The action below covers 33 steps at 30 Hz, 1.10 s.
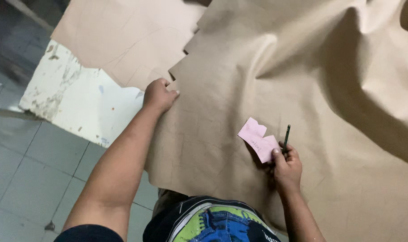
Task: The person holds a small pink paper pattern piece on a large tan leather sheet and traces around its edges with a pen, repositioning the pattern to trace the outline in new spots. They smooth and shift the leather sheet between tracings to keep it flat.
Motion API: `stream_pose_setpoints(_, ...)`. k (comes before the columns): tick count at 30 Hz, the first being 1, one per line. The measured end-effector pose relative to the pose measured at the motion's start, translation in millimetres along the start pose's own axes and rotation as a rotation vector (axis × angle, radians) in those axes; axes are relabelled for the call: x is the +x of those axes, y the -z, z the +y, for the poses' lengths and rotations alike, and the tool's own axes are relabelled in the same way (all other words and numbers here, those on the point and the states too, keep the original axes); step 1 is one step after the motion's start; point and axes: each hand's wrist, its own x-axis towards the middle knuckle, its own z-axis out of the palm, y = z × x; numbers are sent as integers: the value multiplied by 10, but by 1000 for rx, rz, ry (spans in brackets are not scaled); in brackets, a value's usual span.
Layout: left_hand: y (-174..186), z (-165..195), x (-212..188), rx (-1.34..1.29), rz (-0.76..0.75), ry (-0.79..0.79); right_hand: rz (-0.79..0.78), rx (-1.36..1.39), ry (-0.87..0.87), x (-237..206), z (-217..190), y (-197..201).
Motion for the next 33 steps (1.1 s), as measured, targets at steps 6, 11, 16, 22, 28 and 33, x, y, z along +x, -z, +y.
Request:
stream_pose_setpoints(6, 191, -346, -134, -120, -65, -145, 311, -228, -119, -185, 25, -119)
stream_pose_setpoints(11, 198, -357, -369, -53, 38, -338, 453, -463, 73, -140, 119, -212)
stream_pose_setpoints(16, 183, -241, -362, 349, -163, -1026, 548, -744, 105, -188, 234, -331)
stream_pose_setpoints(22, -262, 373, 102, 722, -569, -1235, 569, -886, 55, -171, 229, -344)
stream_pose_setpoints(28, -52, 349, 1043, 563, -226, -934, 556, -815, 108, -245, 192, -351)
stream_pose_setpoints(33, 10, 288, 1164, 489, -184, -921, 489, -305, -219, -247, -106, -427)
